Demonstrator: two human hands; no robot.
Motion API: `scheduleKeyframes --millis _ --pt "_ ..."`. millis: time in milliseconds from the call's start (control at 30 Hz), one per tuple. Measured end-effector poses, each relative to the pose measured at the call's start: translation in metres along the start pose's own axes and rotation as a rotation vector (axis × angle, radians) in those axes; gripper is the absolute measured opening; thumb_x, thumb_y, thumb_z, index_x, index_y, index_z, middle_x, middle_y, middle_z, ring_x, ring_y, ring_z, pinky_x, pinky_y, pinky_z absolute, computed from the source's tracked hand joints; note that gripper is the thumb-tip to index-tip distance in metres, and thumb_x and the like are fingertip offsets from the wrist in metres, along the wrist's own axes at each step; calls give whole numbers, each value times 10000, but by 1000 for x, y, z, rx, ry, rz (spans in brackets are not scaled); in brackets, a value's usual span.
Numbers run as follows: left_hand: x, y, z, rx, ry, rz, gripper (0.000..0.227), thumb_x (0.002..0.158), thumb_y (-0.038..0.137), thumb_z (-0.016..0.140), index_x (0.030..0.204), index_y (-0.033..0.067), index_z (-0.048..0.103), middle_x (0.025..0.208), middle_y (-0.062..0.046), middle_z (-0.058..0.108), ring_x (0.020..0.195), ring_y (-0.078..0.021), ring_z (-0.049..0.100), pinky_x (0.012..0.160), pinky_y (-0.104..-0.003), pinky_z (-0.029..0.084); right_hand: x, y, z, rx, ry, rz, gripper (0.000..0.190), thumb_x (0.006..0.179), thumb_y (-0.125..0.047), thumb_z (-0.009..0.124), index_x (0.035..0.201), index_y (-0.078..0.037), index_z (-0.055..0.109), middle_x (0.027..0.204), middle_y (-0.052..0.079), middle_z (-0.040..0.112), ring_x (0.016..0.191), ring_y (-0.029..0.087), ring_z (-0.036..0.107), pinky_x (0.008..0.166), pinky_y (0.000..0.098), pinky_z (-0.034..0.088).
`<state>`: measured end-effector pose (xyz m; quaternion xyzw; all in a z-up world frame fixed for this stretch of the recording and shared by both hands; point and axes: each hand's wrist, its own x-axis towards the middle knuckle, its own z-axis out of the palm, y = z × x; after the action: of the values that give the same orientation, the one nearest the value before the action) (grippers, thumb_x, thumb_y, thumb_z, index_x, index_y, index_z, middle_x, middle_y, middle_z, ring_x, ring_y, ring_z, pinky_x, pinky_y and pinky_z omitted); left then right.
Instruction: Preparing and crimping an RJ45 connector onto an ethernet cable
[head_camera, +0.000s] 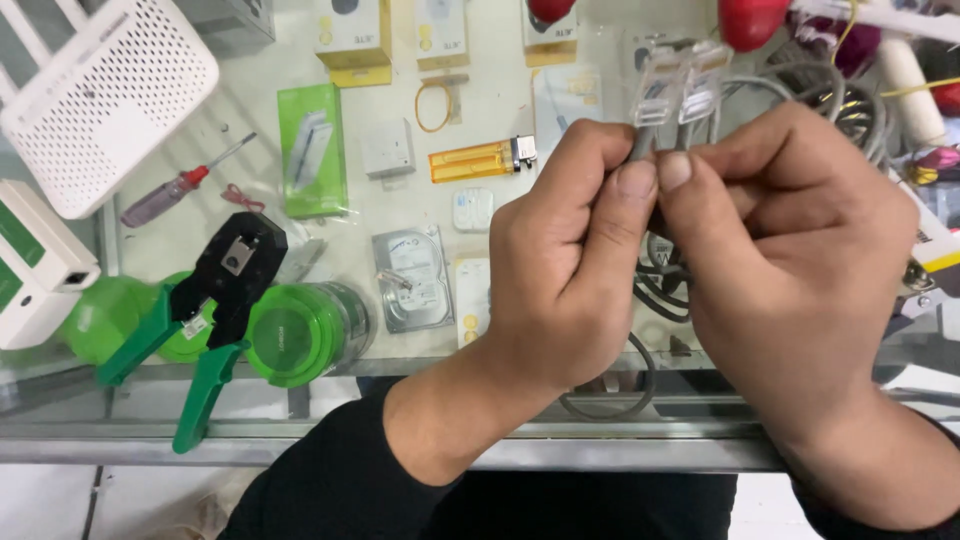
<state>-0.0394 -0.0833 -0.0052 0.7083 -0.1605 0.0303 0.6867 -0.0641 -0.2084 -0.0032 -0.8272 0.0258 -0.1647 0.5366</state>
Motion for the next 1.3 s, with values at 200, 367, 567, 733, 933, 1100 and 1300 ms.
scheduleKeyframes --millis 200,367,567,733,933,1100,1300 --pt "1 0 1 30 21 27 200 1078 246 424 982 88 500 764 25 460 698 -102 408 638 -297 406 3 -6 1 26 17 48 195 1101 -26 676 924 1 599 655 3 468 629 53 360 584 211 332" --pt "-1 -3 1 18 33 40 199 1073 231 440 947 96 514 736 31 462 675 -96 402 617 -298 391 2 0 4 95 36 103 205 1051 -97 674 869 -60 587 640 -32 486 608 16 353 540 193 308" --pt "-1 -7 1 36 61 23 213 1053 227 483 901 87 534 687 16 488 631 -111 421 564 -315 382 5 2 6 148 25 153 212 995 -139 679 803 -88 604 547 -55 442 542 27 310 480 219 264" --pt "-1 -14 4 -23 77 21 210 1052 199 498 871 93 509 667 26 438 622 -104 381 558 -308 354 5 7 8 211 19 139 217 984 -119 681 789 -81 596 556 -47 420 533 31 297 471 225 236" --pt "0 -22 6 -72 77 -31 241 1060 249 488 875 97 522 577 -3 459 527 -112 422 500 -305 359 8 15 13 262 8 169 238 978 -120 692 766 -82 591 558 -37 457 546 29 342 487 218 262" --pt "3 -38 11 -162 119 -107 221 1055 221 505 871 101 536 557 18 418 495 -91 387 455 -292 320 16 22 17 195 -12 204 214 962 -128 691 763 -74 633 558 -21 575 559 38 414 508 231 339" --pt "1 -41 13 -190 146 -118 213 1053 194 506 862 103 527 582 15 422 509 -93 386 459 -290 316 15 20 17 180 -34 216 219 965 -133 686 762 -72 630 551 -13 558 534 49 402 480 240 324"
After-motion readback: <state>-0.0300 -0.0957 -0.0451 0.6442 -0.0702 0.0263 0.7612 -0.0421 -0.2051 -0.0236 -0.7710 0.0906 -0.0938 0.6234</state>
